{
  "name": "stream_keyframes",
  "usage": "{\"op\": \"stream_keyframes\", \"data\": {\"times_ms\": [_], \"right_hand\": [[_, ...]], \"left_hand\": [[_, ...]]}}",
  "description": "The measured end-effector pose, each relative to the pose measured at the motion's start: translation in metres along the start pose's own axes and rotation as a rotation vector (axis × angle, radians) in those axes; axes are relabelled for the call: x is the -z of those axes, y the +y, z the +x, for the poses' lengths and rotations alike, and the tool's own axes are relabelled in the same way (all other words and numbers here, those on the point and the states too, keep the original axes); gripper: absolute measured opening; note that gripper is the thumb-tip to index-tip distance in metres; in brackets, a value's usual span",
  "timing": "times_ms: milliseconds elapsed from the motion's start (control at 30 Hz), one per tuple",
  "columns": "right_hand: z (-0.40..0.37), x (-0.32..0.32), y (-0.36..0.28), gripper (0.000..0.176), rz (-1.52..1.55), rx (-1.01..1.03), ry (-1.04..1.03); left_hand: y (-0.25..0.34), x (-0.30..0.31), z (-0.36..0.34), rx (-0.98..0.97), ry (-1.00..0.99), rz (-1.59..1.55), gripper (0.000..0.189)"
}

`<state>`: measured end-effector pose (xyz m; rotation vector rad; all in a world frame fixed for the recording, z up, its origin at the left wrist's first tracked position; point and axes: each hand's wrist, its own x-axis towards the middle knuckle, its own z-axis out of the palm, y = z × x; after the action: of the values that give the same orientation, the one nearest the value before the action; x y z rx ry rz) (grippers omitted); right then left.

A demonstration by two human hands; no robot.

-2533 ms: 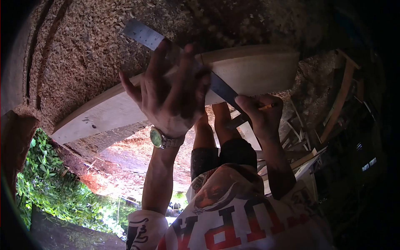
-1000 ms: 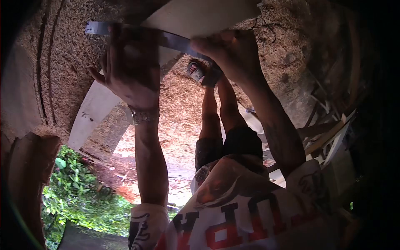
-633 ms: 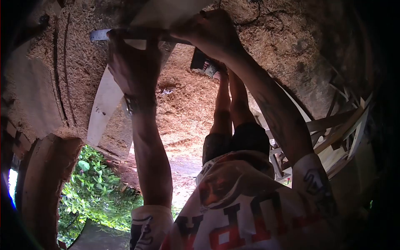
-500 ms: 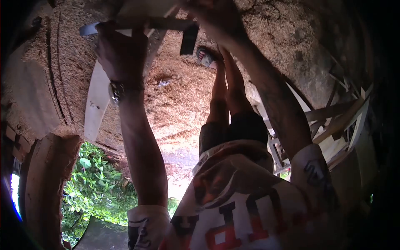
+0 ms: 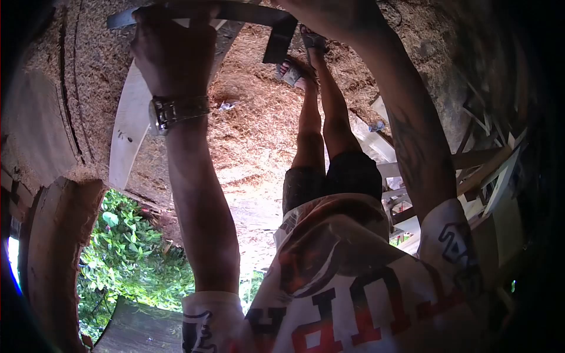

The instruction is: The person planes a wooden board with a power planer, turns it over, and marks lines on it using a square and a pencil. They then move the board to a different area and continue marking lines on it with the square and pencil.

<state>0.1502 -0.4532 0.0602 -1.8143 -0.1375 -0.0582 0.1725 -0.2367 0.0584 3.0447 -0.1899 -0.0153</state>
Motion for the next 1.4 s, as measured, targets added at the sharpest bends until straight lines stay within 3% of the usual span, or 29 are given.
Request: {"op": "stream_keyframes", "data": {"times_ms": [100, 200, 267, 300, 367, 400, 500, 533, 600, 633, 700, 800, 867, 967, 1067, 1133, 1267, 1333, 1400], "right_hand": [[0.014, -0.006, 0.014, 0.038, -0.247, 0.280, 0.058], [0.024, 0.002, 0.019, 0.039, -0.355, 0.469, -0.053], [0.027, 0.012, 0.008, 0.040, -0.392, 0.303, -0.161], [0.022, 0.016, -0.003, 0.040, -0.394, 0.096, -0.201], [0.020, 0.019, -0.005, 0.042, -0.298, -0.047, -0.203], [0.020, 0.020, 0.004, 0.042, -0.204, 0.011, -0.163], [0.022, 0.047, -0.023, 0.046, -0.075, -0.002, -0.327], [0.030, 0.059, -0.038, 0.045, -0.045, -0.133, -0.467], [0.025, 0.051, -0.026, 0.042, -0.088, -0.062, -0.398], [0.013, 0.024, 0.006, 0.040, -0.160, 0.141, -0.188], [0.005, 0.011, 0.020, 0.035, -0.261, 0.306, -0.042], [0.002, 0.015, 0.011, 0.028, -0.310, 0.257, -0.145], [0.004, 0.011, 0.007, 0.027, -0.284, 0.306, -0.089], [0.013, 0.011, 0.008, 0.027, -0.366, 0.143, -0.338], [0.015, 0.016, 0.015, 0.027, -0.227, 0.203, -0.305], [0.009, 0.029, 0.009, 0.029, -0.253, 0.004, -0.393], [0.007, 0.032, 0.007, 0.035, -0.111, 0.059, -0.283], [0.010, 0.029, 0.000, 0.031, -0.047, -0.085, -0.304], [0.017, 0.012, 0.021, 0.020, -0.224, 0.256, -0.219]], "left_hand": [[0.001, 0.000, 0.001, 0.010, -0.008, -0.010, 0.064], [0.005, 0.004, -0.002, 0.031, -0.010, -0.056, 0.064], [0.004, 0.002, -0.003, 0.008, 0.008, -0.089, 0.063], [0.004, 0.002, -0.003, 0.010, 0.006, -0.077, 0.062], [0.005, 0.002, -0.002, 0.012, 0.004, -0.050, 0.061], [0.005, 0.002, -0.003, 0.012, 0.004, -0.057, 0.060], [0.004, 0.002, -0.001, 0.010, 0.009, -0.055, 0.057], [0.004, 0.003, -0.002, 0.003, 0.008, -0.041, 0.057], [0.007, 0.004, -0.002, 0.010, -0.001, -0.028, 0.057], [0.008, 0.005, -0.002, 0.024, -0.007, -0.029, 0.057], [0.008, 0.005, -0.002, 0.033, -0.012, -0.026, 0.057], [0.005, 0.005, -0.002, 0.019, -0.017, -0.017, 0.058], [0.007, 0.005, -0.001, 0.023, -0.029, -0.010, 0.059], [0.003, 0.003, 0.000, 0.006, -0.015, -0.021, 0.059], [0.004, 0.002, -0.001, 0.003, 0.015, -0.051, 0.059], [0.006, 0.005, -0.002, 0.017, -0.002, -0.054, 0.058], [0.006, 0.002, -0.003, 0.019, 0.003, -0.096, 0.056], [0.010, 0.004, -0.003, -0.022, 0.039, -0.099, 0.055], [0.006, -0.001, -0.004, -0.095, 0.132, -0.190, 0.057]]}}
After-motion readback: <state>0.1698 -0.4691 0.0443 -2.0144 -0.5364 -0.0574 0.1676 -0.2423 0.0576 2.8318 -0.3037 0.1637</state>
